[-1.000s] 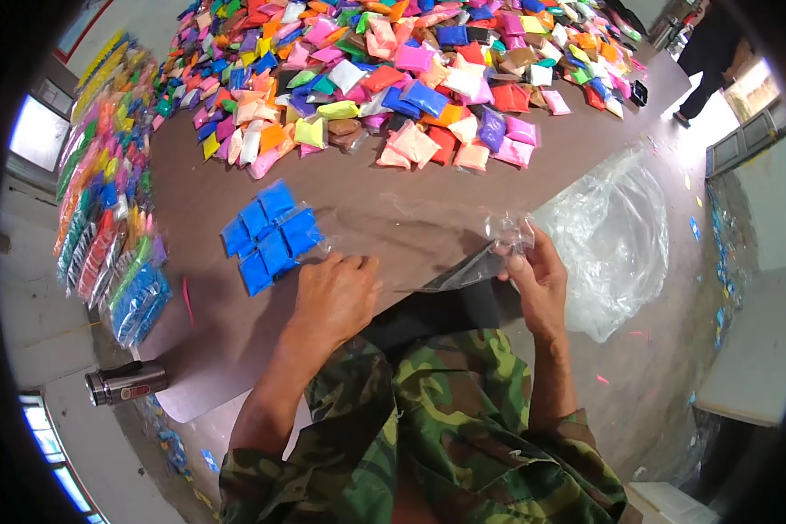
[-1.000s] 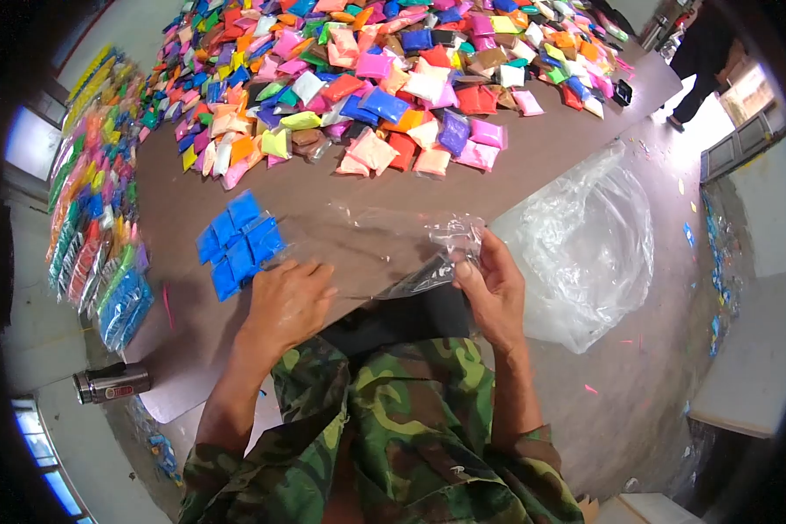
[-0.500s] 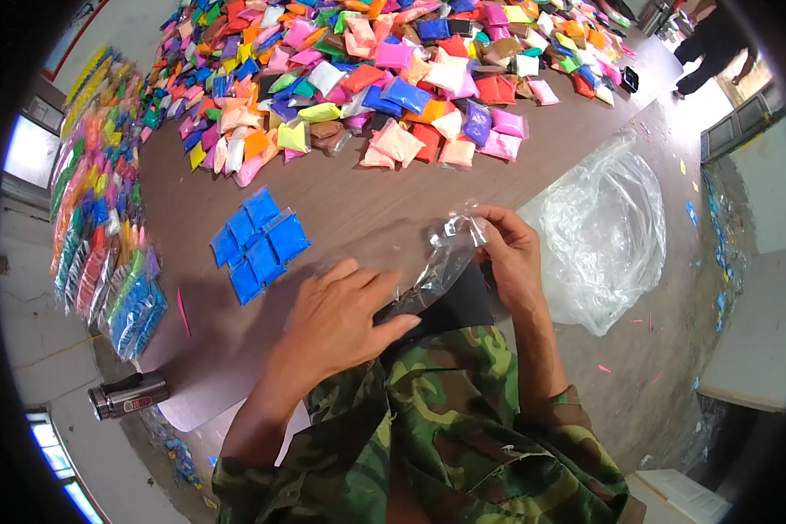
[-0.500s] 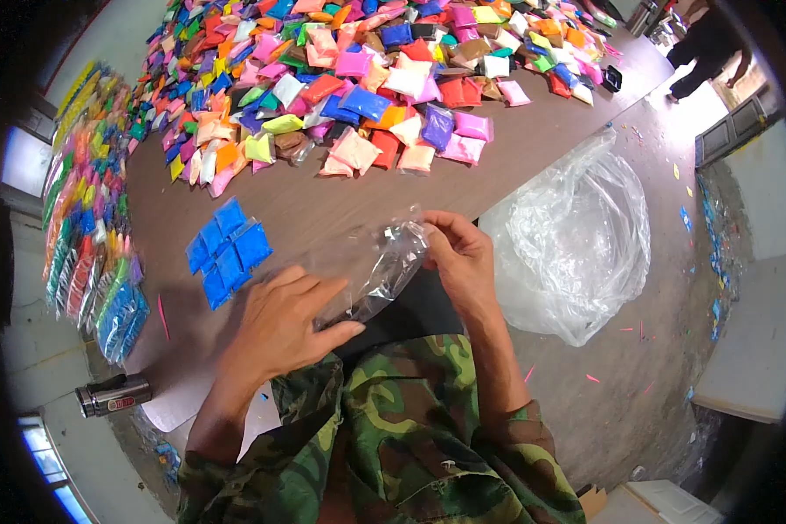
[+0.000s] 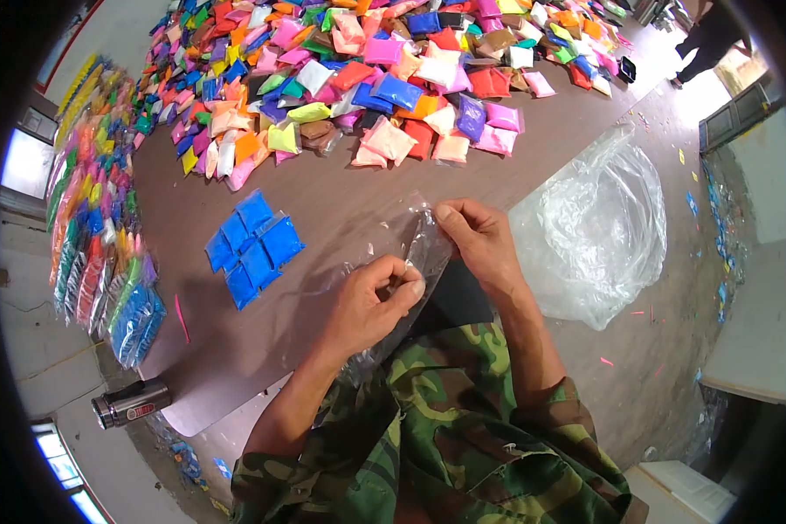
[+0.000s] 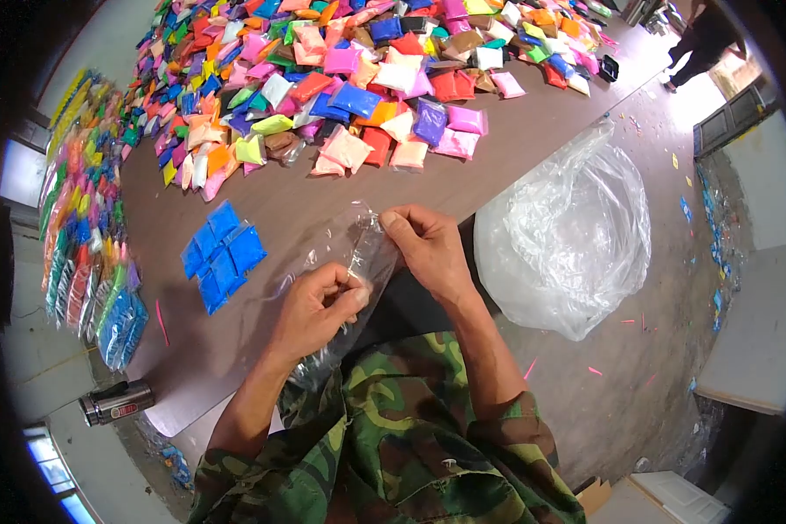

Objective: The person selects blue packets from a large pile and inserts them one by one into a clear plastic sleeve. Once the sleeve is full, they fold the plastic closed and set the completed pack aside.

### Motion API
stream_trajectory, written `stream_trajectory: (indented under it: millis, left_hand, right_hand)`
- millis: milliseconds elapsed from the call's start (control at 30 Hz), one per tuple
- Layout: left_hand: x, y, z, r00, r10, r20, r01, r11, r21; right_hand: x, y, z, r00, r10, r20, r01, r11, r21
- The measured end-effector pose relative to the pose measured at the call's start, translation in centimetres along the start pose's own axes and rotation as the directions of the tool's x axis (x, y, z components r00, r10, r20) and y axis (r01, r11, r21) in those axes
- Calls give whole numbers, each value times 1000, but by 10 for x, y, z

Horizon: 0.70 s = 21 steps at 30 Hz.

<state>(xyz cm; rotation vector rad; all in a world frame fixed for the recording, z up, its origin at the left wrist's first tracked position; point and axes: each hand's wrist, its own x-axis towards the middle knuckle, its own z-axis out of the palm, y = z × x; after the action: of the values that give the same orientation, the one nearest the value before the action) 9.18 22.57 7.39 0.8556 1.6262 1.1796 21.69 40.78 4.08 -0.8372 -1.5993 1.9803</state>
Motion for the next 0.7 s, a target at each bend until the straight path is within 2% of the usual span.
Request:
stream_trajectory:
  millis: [100, 200, 300, 400, 433, 533, 700]
  left_hand:
    - [0, 7, 1, 997, 34, -64, -40, 994, -100]
    - [9, 1, 1, 997, 76, -19, -79, 981, -179]
    - [15, 0, -2, 1000, -11, 9, 13, 963, -270]
    - [9, 12, -2, 1000, 11, -7, -13, 977, -211]
    - [8, 13, -3, 999, -38, 10, 39, 978, -206]
    - [9, 14, 4, 999, 48, 17, -40, 948, -315]
    - [22, -5, -4, 993, 106, 58, -87, 961, -263]
  right_hand:
    - [2, 9, 7, 994, -99, -37, 99, 995, -8]
    - [-4, 12, 17, 981, -184, -54, 186, 982, 37]
    - [-12, 7, 24, 991, -64, -119, 92, 965, 244]
    - [-14, 20, 21, 991, 35, -131, 25, 905, 425]
    - [-14, 25, 20, 993, 43, -113, 12, 898, 439]
    - [-13, 30, 19, 994, 65, -91, -17, 891, 454]
    - [-5, 17, 20, 987, 75, -140, -20, 935, 355]
